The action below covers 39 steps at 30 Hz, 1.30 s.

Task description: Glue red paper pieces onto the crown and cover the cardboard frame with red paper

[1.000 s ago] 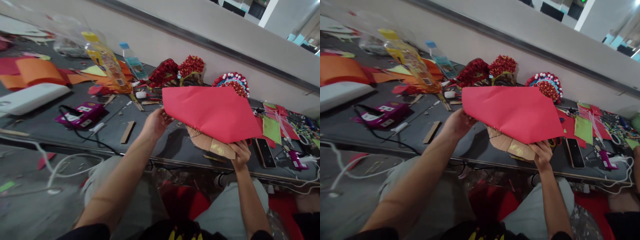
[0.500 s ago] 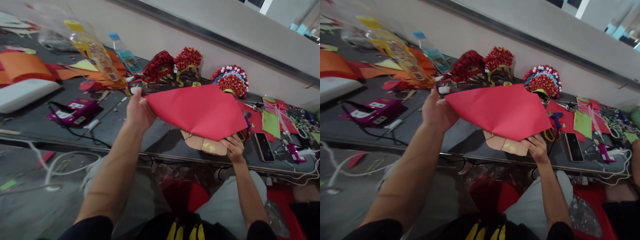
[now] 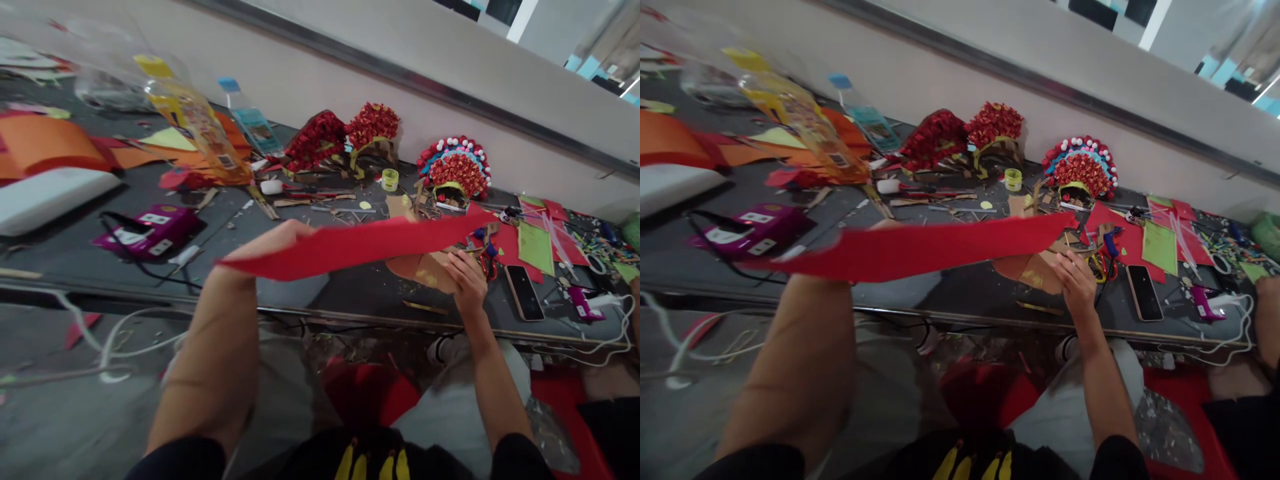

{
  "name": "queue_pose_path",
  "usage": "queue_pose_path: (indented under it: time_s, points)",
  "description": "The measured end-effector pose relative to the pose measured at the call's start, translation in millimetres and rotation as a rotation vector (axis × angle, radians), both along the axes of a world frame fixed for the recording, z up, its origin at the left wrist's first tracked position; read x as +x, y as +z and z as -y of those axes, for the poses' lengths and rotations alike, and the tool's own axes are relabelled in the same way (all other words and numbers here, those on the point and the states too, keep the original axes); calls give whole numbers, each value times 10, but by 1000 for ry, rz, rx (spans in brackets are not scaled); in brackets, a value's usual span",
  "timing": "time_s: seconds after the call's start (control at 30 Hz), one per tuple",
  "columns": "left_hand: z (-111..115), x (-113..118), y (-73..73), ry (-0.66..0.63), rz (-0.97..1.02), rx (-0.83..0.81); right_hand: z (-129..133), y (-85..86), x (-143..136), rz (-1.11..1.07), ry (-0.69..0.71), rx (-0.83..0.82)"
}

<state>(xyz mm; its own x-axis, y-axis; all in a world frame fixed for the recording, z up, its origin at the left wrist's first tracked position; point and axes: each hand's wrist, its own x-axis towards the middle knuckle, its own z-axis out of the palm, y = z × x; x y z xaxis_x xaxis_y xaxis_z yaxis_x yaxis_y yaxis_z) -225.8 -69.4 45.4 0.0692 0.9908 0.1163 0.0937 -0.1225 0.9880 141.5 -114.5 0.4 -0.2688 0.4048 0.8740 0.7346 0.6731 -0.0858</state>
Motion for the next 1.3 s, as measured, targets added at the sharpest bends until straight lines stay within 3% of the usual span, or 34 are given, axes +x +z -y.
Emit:
queue_pose_path:
  time_s: [0.07, 0.1, 0.17, 0.23, 0.4, 0.53, 0.8, 1.0, 1.3]
  points:
    - [46, 138, 88, -121, -188, -22, -11, -16, 7, 0, -17, 15]
    - [73, 223, 135, -184, -394, 35, -13, -19, 9, 1, -22, 24]
    - [131, 402, 213, -137, -613, 275, -7, -16, 10, 9, -30, 44]
    - [189, 568, 251, -142, -681, 476, 7, -6, 11, 24, -39, 63]
    - [282, 844, 148, -361, -801, 545, 16, 4, 48, 30, -32, 138]
    - [306, 939, 23, -417, -921, 558, 11, 7, 95, 17, -79, 165]
    - [355, 950, 68, -333, -936, 649, 43, 56, 117, 56, -133, 111]
    - [350, 963, 40, -376, -961, 660, 55, 89, 123, 45, -102, 179]
    - [363, 976, 13, -269, -981, 799, 97, 91, 62, 60, -69, 191]
